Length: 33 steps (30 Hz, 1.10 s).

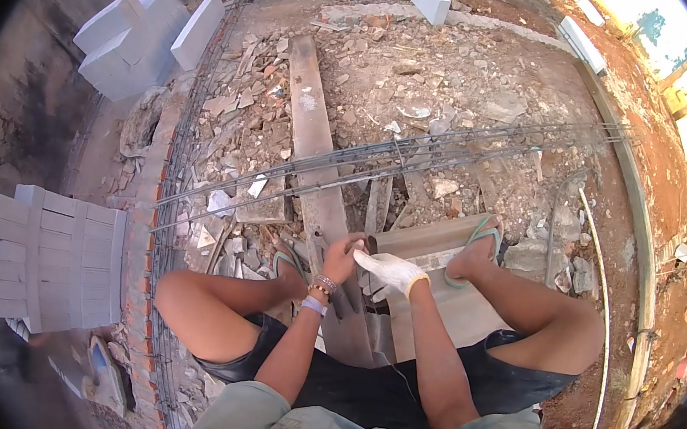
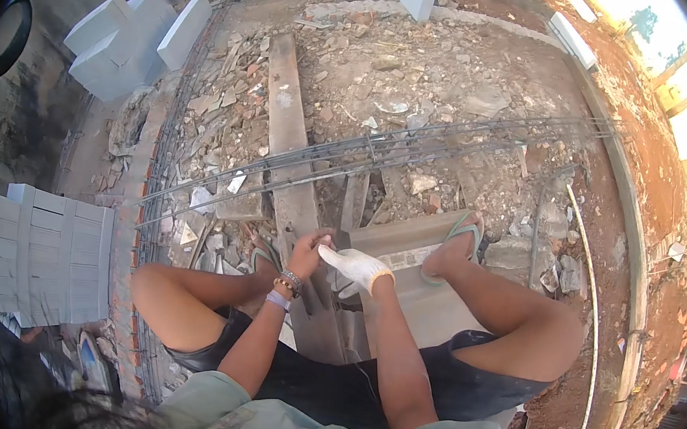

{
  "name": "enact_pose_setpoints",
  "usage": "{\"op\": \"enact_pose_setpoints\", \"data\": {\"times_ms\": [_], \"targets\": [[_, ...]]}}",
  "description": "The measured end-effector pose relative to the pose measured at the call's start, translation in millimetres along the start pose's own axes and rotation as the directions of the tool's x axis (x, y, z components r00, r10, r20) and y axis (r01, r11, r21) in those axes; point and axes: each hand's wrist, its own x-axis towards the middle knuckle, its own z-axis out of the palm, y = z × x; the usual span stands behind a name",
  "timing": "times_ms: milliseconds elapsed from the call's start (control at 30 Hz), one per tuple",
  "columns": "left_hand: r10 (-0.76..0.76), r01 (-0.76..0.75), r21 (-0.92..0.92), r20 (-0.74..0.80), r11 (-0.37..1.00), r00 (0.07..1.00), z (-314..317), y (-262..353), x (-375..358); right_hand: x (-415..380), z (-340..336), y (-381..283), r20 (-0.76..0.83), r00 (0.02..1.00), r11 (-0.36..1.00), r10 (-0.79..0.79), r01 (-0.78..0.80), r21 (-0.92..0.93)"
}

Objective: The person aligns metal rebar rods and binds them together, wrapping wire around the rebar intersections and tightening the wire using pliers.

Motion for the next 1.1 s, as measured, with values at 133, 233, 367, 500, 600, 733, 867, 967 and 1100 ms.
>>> {"op": "enact_pose_setpoints", "data": {"times_ms": [133,233,367,500,600,733,867,967,1100], "targets": [[-0.17,0.17,0.008,0.07,0.985,0.983,-31.9,28.4,8.4,35.5,-11.6,12.9,-0.143,0.983,0.969,-0.116,0.081,-0.232],[-0.089,0.155,0.31,-0.216,0.938,0.972,-64.6,39.5,20.7,55.2,-29.8,12.8,-0.518,0.837,0.961,-0.178,0.033,-0.275],[0.381,0.156,0.813,-0.421,0.56,0.823,-97.9,56.9,45.1,122.4,-80.6,11.6,-0.44,0.897,0.643,0.028,0.321,0.695],[0.484,0.025,0.969,-0.144,0.244,0.863,-120.9,67.7,76.8,165.9,-130.1,-7.1,-0.415,0.908,0.118,0.066,0.406,0.906],[0.371,-0.104,0.984,0.043,0.145,0.928,-135.0,51.2,102.7,192.8,-152.7,-2.8,-0.462,0.88,0.029,-0.113,0.467,0.884],[0.202,-0.046,0.975,0.001,0.218,0.979,-137.8,36.8,115.9,202.0,-160.1,-1.4,-0.442,0.889,0.057,-0.117,0.451,0.891],[0.2,-0.08,0.961,0.027,0.265,0.979,-138.4,46.3,107.6,202.0,-161.6,0.4,-0.462,0.882,0.145,-0.089,0.47,0.87],[0.276,-0.12,0.953,0.041,0.279,0.96,-138.5,52.9,99.2,184.7,-158.6,-7.4,-0.518,0.851,0.24,-0.083,0.521,0.819],[0.24,-0.022,0.949,-0.057,0.314,0.969,-132.1,86.4,100.8,160.2,-156.5,-9.3,-0.558,0.83,0.289,-0.005,0.536,0.794]]}}
